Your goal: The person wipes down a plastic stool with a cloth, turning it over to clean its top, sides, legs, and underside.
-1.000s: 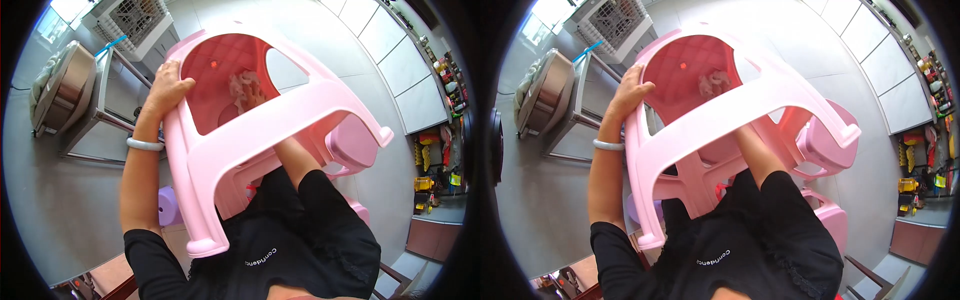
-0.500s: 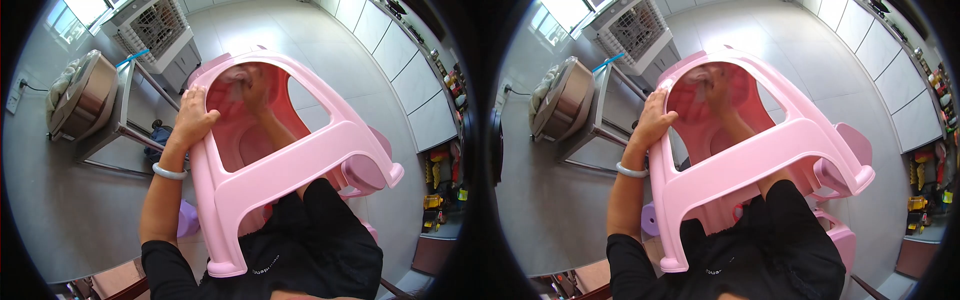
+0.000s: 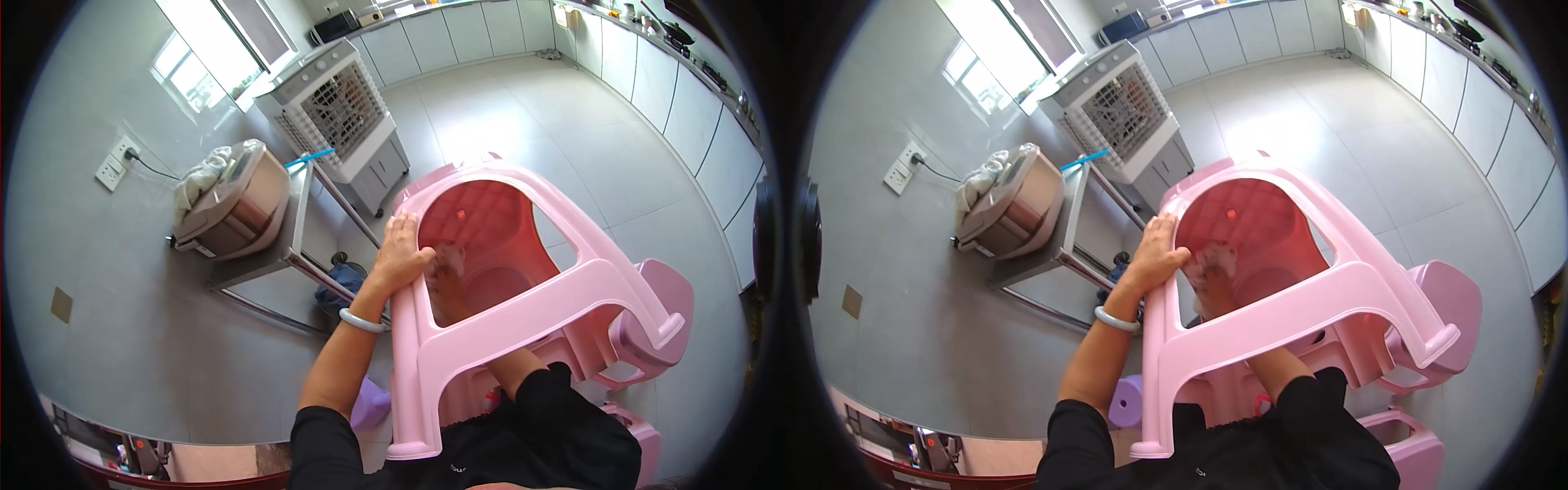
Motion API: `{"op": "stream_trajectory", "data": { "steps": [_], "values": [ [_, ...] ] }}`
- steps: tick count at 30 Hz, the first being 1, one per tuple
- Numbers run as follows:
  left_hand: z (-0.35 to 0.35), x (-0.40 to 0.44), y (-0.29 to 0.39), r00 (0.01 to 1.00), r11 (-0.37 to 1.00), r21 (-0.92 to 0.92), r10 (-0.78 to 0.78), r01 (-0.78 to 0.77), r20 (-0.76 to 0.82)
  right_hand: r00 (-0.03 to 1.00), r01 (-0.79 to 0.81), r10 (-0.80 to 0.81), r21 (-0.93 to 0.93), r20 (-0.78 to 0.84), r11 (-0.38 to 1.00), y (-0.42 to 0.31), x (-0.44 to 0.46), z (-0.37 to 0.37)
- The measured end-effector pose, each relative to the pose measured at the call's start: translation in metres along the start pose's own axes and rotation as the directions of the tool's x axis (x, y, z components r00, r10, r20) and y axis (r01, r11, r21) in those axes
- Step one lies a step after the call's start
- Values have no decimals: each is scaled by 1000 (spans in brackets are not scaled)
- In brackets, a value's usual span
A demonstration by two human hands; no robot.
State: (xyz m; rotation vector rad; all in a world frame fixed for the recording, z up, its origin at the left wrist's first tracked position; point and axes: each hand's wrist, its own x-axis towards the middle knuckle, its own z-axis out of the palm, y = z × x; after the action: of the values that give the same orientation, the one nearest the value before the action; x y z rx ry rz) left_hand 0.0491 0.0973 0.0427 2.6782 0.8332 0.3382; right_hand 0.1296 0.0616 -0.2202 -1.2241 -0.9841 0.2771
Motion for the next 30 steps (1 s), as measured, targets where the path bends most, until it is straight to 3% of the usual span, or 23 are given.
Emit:
{"op": "stream_trajectory", "data": {
  "steps": [2,3,9,11,12,15,19,22,24,26,27,28,30],
  "values": [
    [-3,0,2,1000,999,-24,-23,24,15,955,-209,231,-135,184,969,38,-34,-11],
    [-3,2,3,1000,999,-25,-23,23,5,872,-138,375,-578,314,804,30,-53,-23],
    [-3,3,10,999,998,-43,-54,54,7,858,-100,193,-214,476,972,-59,-112,-64],
    [-7,2,12,997,997,-47,-61,63,46,804,-86,165,-163,571,983,-78,-132,-73],
    [-8,2,11,997,997,-47,-65,67,45,751,-79,181,-186,635,979,-85,-143,-80],
    [-5,3,7,996,996,-53,-72,75,48,458,-109,514,-527,726,843,-134,-160,-106],
    [-6,-2,4,997,995,-78,-60,63,43,563,123,200,-321,802,939,-131,-191,-134],
    [-5,-9,1,999,989,-141,-48,50,17,682,51,382,-561,624,826,-119,-191,-165],
    [-4,-12,-1,999,987,-155,-45,47,16,786,-36,385,-586,483,810,-119,-185,-198],
    [-5,-14,-5,999,985,-170,-41,41,7,918,37,210,-598,337,801,-140,-168,-228],
    [-4,-14,-7,999,983,-181,-38,37,3,965,-14,166,-597,202,802,-146,-161,-244],
    [-3,-14,-8,999,981,-193,-33,32,0,991,-64,122,-590,60,805,-155,-155,-258],
    [-2,-14,-8,1000,979,-202,-28,27,-1,968,-227,157,-404,-198,886,-198,-136,-281]
  ]
}}
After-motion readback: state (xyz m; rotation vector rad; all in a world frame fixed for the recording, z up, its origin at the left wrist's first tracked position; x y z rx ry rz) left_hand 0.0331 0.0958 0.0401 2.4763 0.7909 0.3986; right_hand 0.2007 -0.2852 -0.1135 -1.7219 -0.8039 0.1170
